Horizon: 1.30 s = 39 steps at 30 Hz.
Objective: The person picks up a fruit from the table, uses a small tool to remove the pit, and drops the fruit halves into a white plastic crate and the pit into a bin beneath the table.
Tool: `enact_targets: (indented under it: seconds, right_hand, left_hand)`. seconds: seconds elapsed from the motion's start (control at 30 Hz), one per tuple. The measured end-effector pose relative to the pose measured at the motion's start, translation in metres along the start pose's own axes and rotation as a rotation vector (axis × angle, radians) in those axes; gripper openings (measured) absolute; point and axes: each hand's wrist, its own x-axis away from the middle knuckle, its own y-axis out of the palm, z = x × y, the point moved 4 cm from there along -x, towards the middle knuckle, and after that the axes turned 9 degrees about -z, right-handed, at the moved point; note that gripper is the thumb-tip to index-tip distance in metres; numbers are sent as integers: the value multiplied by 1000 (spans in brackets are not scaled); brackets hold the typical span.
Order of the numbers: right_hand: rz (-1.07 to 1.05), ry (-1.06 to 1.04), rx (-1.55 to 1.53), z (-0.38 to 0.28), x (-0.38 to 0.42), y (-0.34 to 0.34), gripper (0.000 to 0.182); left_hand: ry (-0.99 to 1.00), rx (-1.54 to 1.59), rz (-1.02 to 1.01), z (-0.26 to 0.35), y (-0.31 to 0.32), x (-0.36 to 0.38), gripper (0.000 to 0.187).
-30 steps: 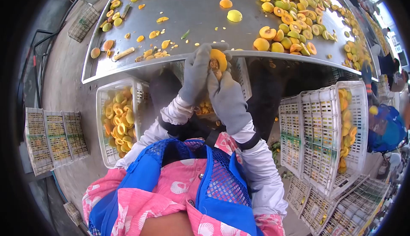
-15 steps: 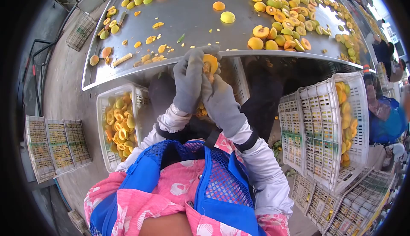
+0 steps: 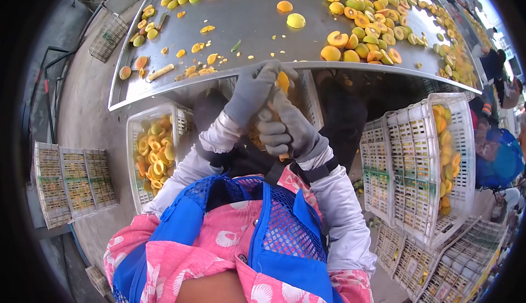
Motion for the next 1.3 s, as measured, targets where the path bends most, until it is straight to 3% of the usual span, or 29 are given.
enact_targets:
  seconds: [0.03,0.1,0.13,0.23,0.3,0.37,0.4,0.43,0.47,0.5,0.53,0.6,0.67,0.73,0.77,0.87,0.93,1.0,1.13,1.23,1.3]
  right_hand:
    - [-59,-9,-46,2,-1,-2,47]
    - [-40,-35,-78,7,-1,-2,48]
    - [-27,-66,-94,3,-3,-3,49]
    - [-222,-78,-172,5,-11,-11,49]
    - [-339,-78,-191,11,-15,-8,49]
    - [-168,-170,-164,10,-17,-16,50]
    - [-172,-167,-170,12,-16,-19,50]
    - [-22,-140,-121,12,-15,-32,50]
    - [128,-120,-73,11,-13,-43,50]
    - [222,-75,-60,11,-12,-50,52]
    - [268,-50,-25,11,-11,-56,53]
    - [324,-17,-58,14,-14,-68,53]
    - [419,-11,-19,12,-19,-75,54]
    - [486,-51,90,7,-19,-80,54]
    - [518,-60,118,0,-14,-80,54]
    - [596,-188,202,-15,10,-90,49]
    - [662,-213,212,-25,29,-95,48]
    - [734,-267,245,-33,40,-99,46]
    - [751,-270,279,-45,46,-107,46]
    - [795,-258,341,-51,42,-112,41]
    - [819,-319,453,-59,32,-120,42]
  left_hand:
    - [-4,-3,-2,-1,-2,1,31]
    - [-245,413,-144,1,7,6,35]
    - [-242,413,-145,-9,6,3,35]
    - [-275,528,-42,-37,-2,0,44]
    - [-290,945,251,-42,-8,21,47]
    - [-183,570,302,-35,-44,49,36]
    - [-112,434,531,-51,-75,63,35]
    - [-30,153,593,-55,-113,87,37]
    - [-71,265,724,-69,-156,119,32]
    - [4,52,833,-91,-216,158,29]
    - [-222,-629,1031,-88,-265,197,26]
    - [-492,-1127,1093,-53,-295,222,19]
    - [-217,-1147,1010,-21,-260,174,19]
    - [-109,-929,754,-14,-197,85,23]
    - [-21,-890,501,-25,-182,42,29]
    - [-68,-634,65,-44,-110,-86,39]
    - [66,-1013,-48,-55,-77,-159,54]
    - [63,-1288,-60,-75,-48,-219,69]
    - [95,-1329,-275,-134,-40,-279,71]
    - [-75,-1263,-313,-130,-40,-271,60]
    - [-374,-202,-144,-132,-53,-246,47]
